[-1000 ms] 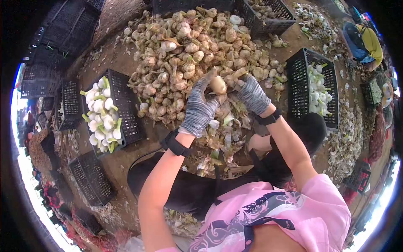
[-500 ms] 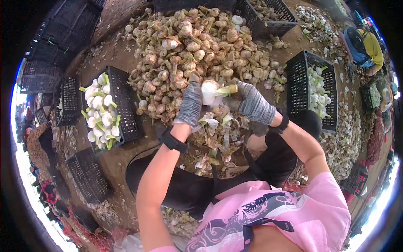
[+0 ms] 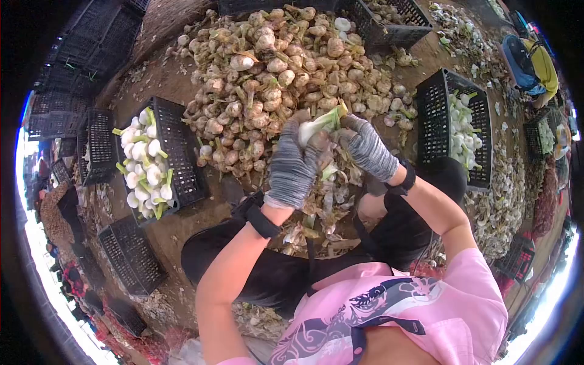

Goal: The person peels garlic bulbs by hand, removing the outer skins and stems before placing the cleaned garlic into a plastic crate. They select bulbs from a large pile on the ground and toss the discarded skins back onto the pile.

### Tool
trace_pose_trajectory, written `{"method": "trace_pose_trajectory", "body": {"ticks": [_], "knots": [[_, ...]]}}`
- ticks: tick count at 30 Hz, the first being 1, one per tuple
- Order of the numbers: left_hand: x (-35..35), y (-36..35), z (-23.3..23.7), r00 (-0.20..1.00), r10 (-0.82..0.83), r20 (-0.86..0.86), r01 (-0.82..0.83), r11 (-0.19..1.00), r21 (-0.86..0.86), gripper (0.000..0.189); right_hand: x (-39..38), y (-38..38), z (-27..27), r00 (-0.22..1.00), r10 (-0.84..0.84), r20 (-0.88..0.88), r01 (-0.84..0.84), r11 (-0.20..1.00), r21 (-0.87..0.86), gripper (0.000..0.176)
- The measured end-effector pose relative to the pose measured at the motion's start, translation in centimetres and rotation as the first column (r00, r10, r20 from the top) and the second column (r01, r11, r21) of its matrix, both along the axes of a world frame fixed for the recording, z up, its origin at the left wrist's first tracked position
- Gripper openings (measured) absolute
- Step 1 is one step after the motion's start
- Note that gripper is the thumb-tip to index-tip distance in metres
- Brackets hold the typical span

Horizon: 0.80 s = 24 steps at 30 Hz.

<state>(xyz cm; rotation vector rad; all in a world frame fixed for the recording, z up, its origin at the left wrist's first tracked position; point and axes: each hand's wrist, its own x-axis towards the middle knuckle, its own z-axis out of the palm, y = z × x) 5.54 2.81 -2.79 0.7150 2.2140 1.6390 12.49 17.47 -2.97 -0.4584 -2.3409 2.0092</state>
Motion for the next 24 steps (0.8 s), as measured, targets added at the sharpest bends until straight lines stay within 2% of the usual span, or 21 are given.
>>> {"method": "trace_pose_trajectory", "body": {"ticks": [2, 3, 4, 5, 6, 7, 9, 10, 11, 12, 13, 14, 15, 16, 17, 18, 19, 20, 21, 23, 24], "knots": [[-0.2, 0.2, 0.1, 0.944, -0.058, 0.326, -0.025, 0.969, 0.245, 0.029, 0.2, 0.6, -0.7, 0.999, 0.012, 0.031, -0.009, 0.997, -0.077, 0.016], [-0.8, -0.3, 0.0, 0.944, -0.059, 0.325, -0.023, 0.969, 0.244, 0.029, 0.4, 1.5, -2.3, 0.990, 0.084, -0.117, -0.082, 0.996, 0.020, 0.015], [-1.6, -1.1, 0.0, 0.791, -0.190, 0.582, -0.003, 0.949, 0.315, 0.028, 0.2, 1.8, -2.4, 0.952, 0.169, -0.253, -0.140, 0.982, 0.129, 0.014], [-2.0, -1.6, -0.1, 0.556, -0.317, 0.768, -0.008, 0.922, 0.387, 0.027, 0.2, 1.6, -2.4, 0.952, 0.171, -0.254, -0.141, 0.981, 0.130, 0.014], [-1.3, -1.0, 0.4, 0.604, -0.155, 0.782, -0.128, 0.950, 0.286, 0.031, 0.0, 0.7, -1.1, 0.981, -0.019, -0.194, -0.016, 0.984, -0.176, 0.014], [-1.3, -1.0, 0.5, 0.605, -0.156, 0.781, -0.127, 0.949, 0.287, 0.031, -0.1, 0.3, -0.4, 0.979, -0.186, -0.080, 0.130, 0.880, -0.456, 0.013], [-1.6, -1.0, 0.7, 0.494, -0.302, 0.815, -0.150, 0.894, 0.423, 0.030, 0.0, 0.9, -1.5, 0.980, -0.159, -0.118, 0.073, 0.842, -0.534, 0.016], [-1.7, -0.9, 0.7, 0.496, -0.302, 0.814, -0.147, 0.895, 0.422, 0.030, -0.1, 1.0, -1.4, 0.975, -0.161, -0.151, 0.074, 0.882, -0.465, 0.017], [-1.9, -0.7, 0.6, 0.751, -0.173, 0.637, -0.071, 0.938, 0.338, 0.029, -0.2, 1.1, -1.4, 0.970, -0.162, -0.184, 0.078, 0.916, -0.393, 0.019], [-2.1, -0.6, 0.6, 0.926, -0.061, 0.372, -0.028, 0.973, 0.230, 0.028, -0.2, 1.7, -1.0, 0.972, 0.081, -0.222, -0.038, 0.981, 0.190, 0.030], [-2.3, -0.7, 0.7, 0.927, -0.060, 0.370, -0.028, 0.973, 0.229, 0.028, -0.2, 1.4, -0.7, 0.971, 0.081, -0.224, -0.038, 0.981, 0.189, 0.030], [-2.5, -0.9, 0.8, 0.918, -0.042, 0.395, -0.033, 0.983, 0.181, 0.027, 0.1, 1.0, -0.2, 0.977, -0.041, -0.210, 0.019, 0.994, -0.106, 0.036], [-2.7, -1.0, 1.0, 0.908, -0.023, 0.419, -0.035, 0.991, 0.132, 0.026, 0.2, 0.8, 0.2, 0.975, -0.153, -0.160, 0.080, 0.917, -0.390, 0.041], [-2.8, -1.0, 1.1, 0.933, 0.002, 0.360, -0.037, 0.995, 0.090, 0.020, 0.0, -0.1, -1.8, 0.915, -0.296, -0.274, 0.175, 0.903, -0.392, 0.047], [-2.9, -1.1, 0.9, 0.933, 0.002, 0.361, -0.036, 0.995, 0.089, 0.020, 0.4, 0.6, -2.9, 0.915, -0.297, -0.273, 0.176, 0.903, -0.393, 0.047], [-3.2, -1.0, 0.8, 0.969, -0.053, 0.240, 0.027, 0.993, 0.113, 0.020, 0.2, 1.1, -2.4, 0.911, -0.193, -0.364, 0.159, 0.980, -0.121, 0.043], [-3.4, -1.0, 0.7, 0.988, -0.108, 0.114, 0.093, 0.987, 0.130, 0.020, 0.2, 1.4, -2.0, 0.904, -0.067, -0.421, 0.148, 0.975, 0.163, 0.039], [-3.5, -1.2, 0.8, 0.987, -0.109, 0.114, 0.094, 0.987, 0.130, 0.020, 0.0, 1.1, -1.8, 0.932, -0.283, -0.225, 0.139, 0.855, -0.500, 0.033], [-3.6, -1.3, 1.2, 0.971, -0.219, 0.094, 0.206, 0.970, 0.125, 0.019, -0.2, 1.6, -2.2, 0.932, -0.286, -0.225, 0.141, 0.854, -0.500, 0.033], [-3.3, -1.3, 1.7, 0.941, -0.331, 0.075, 0.321, 0.940, 0.117, 0.019, -1.0, 3.0, -3.3, 0.969, -0.131, 0.212, 0.244, 0.340, -0.908, 0.026], [-3.1, -1.3, 1.8, 0.863, -0.400, 0.307, 0.287, 0.890, 0.353, 0.019, -0.9, 1.8, -1.4, 0.947, -0.186, 0.262, 0.319, 0.429, -0.845, 0.024]]}}
